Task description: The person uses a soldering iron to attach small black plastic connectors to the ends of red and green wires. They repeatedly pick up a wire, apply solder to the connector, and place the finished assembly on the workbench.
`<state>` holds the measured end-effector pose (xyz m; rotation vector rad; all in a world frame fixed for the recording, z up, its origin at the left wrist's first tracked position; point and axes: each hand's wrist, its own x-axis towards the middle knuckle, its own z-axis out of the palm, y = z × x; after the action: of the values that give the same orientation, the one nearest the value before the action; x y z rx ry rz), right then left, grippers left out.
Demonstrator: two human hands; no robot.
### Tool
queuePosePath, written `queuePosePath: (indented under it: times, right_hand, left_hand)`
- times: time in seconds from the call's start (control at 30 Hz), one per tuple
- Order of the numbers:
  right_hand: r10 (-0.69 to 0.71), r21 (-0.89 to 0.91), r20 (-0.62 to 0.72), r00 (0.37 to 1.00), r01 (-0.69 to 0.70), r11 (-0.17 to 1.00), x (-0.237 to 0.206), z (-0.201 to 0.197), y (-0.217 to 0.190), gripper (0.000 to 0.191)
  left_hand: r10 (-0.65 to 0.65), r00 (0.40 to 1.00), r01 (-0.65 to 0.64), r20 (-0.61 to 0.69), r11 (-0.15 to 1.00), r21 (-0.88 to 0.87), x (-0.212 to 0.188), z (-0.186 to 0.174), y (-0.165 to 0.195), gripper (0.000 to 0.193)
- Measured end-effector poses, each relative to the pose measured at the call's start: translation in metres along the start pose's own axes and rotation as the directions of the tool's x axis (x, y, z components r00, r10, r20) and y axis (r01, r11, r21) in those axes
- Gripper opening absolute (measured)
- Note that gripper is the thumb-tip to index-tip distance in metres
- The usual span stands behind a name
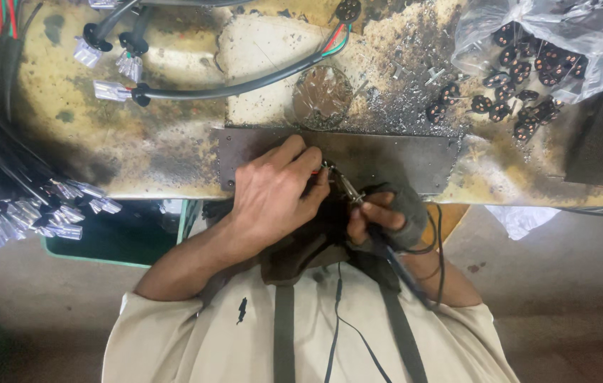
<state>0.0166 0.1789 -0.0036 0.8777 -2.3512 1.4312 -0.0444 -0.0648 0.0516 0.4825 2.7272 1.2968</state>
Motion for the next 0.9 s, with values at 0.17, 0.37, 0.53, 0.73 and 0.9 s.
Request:
queuePosePath:
  times: [0.17,0.37,0.53,0.73,0.9]
  right_hand:
    - [-0.085,-0.042,0.16,0.983,0.093,0.995,0.03,-0.012,-0.003,0.024]
    - [-0.053,-0.085,0.064,0.997,0.058,0.995,0.001,-0.008,0.003,0.019]
    - [0.89,0.634,0.343,0.299,-0.773,0.016,-0.04,-0.011,0.009,0.011]
    - [0.098,-0.014,-0.016,0.995,-0.098,0.995,-0.025,-0.006,0.003,0.024]
    - [0.076,-0.008,0.009,0.997,-0.075,0.997,-0.011,0.0,-0.006,0.024]
  left_hand:
    - [-0.004,1.0,0.004,0.011,1.0,-0.006,0.001,0.001,-0.001,0.017]
    - [0.006,1.0,-0.006,0.0,1.0,0.009,0.001,0.001,0.001,0.018]
    - [0.012,1.0,-0.012,0.003,1.0,0.008,0.002,0.002,0.0,0.018]
    - [0.008,1.0,-0.009,0.026,1.0,0.003,0.004,0.0,-0.001,0.017]
    - [0.013,1.0,-0.013,0.018,1.0,-0.006,0.002,-0.002,0.002,0.017]
